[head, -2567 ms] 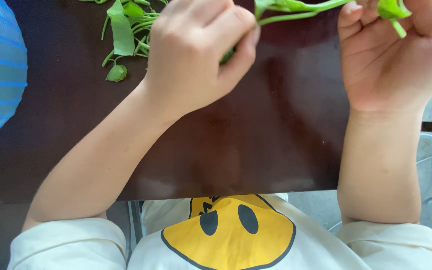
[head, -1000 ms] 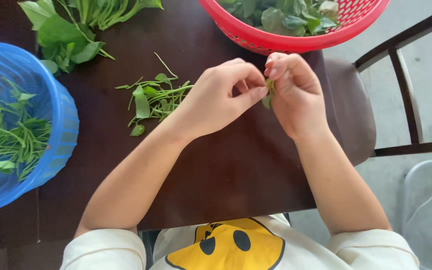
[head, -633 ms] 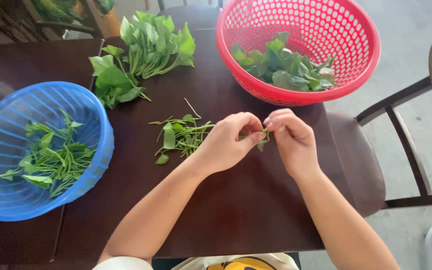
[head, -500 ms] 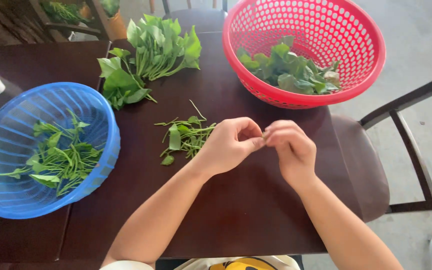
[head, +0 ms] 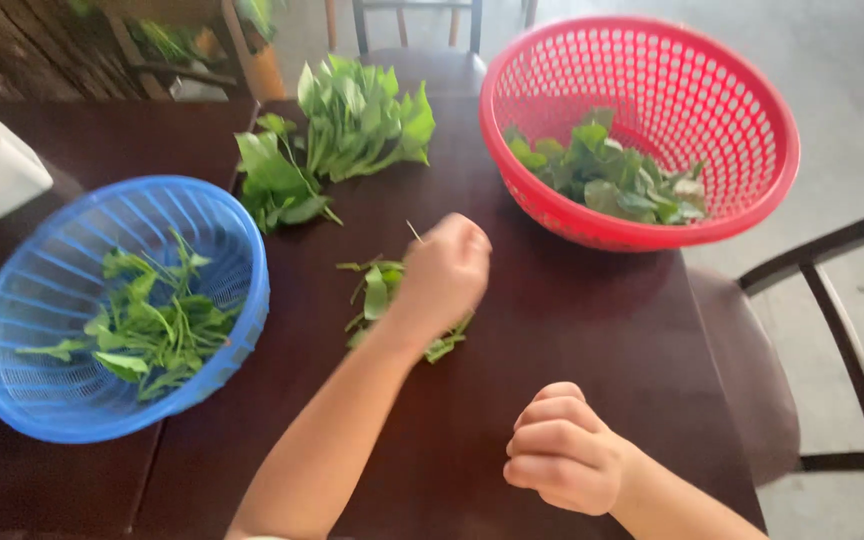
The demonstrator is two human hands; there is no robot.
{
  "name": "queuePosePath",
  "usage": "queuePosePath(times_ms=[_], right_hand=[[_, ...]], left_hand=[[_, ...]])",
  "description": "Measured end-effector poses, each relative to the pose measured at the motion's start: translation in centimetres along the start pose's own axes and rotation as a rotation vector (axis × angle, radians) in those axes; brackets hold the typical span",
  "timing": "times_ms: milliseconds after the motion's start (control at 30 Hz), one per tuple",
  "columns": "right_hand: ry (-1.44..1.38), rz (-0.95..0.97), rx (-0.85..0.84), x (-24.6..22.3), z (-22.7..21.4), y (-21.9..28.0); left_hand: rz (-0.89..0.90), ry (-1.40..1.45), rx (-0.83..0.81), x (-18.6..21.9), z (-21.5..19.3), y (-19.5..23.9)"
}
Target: Manually picking leaves off stems of green vegetables and sorting them into baskets.
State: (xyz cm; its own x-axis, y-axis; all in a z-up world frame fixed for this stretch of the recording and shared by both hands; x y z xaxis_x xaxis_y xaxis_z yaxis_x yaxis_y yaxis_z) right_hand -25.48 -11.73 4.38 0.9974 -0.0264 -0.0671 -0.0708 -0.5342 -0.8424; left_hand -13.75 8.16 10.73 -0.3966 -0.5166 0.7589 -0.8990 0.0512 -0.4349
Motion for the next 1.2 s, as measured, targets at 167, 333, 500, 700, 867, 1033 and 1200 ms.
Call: queuePosePath(times_ms=[167,333,500,700,867,1033,1200], right_hand=[[0.260,0.412,0.204,1.8,0.2,-4.0],[0.082,0.637,0.196,3.8,3.0,-1.0],[-0.106,0.862,0.006,4.2,5.4,-1.4],[-0.137,0.885,-0.408,4.2,5.8,-2.0],[-0.127,0.770,-0.540,4.3,5.3,-2.8],[-0.159,0.732,-0.548,4.9,5.2,-1.9],[-0.198,0.778,-0.565,4.8,5.1,-2.0]], left_hand=[[0.237,-0.284,0.410,0.8,-12.0,-1.2],[0.061,-0.401,0.708,-6.5,-20.6,-0.6],[-0.156,-0.721,0.632,-15.7,-23.3,-0.3],[0.050,-0.479,0.605,-8.1,-19.0,-1.5],[-0.048,-0.303,0.344,-7.9,-11.2,-4.4],[-0.027,-0.394,0.229,-18.6,-4.0,-8.2],[-0.055,-0.498,0.249,-21.3,-2.2,-10.7]])
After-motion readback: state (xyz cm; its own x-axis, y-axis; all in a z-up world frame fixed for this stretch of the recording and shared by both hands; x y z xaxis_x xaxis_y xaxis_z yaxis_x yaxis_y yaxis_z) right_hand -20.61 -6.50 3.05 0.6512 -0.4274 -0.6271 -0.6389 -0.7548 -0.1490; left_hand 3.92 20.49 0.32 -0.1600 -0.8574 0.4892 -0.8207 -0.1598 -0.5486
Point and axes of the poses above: each hand's wrist, its own y-axis away from the middle knuckle, its own z-axis out of the palm, x = y × z, the point moved 1 cm from there along -y, towards the middle knuckle
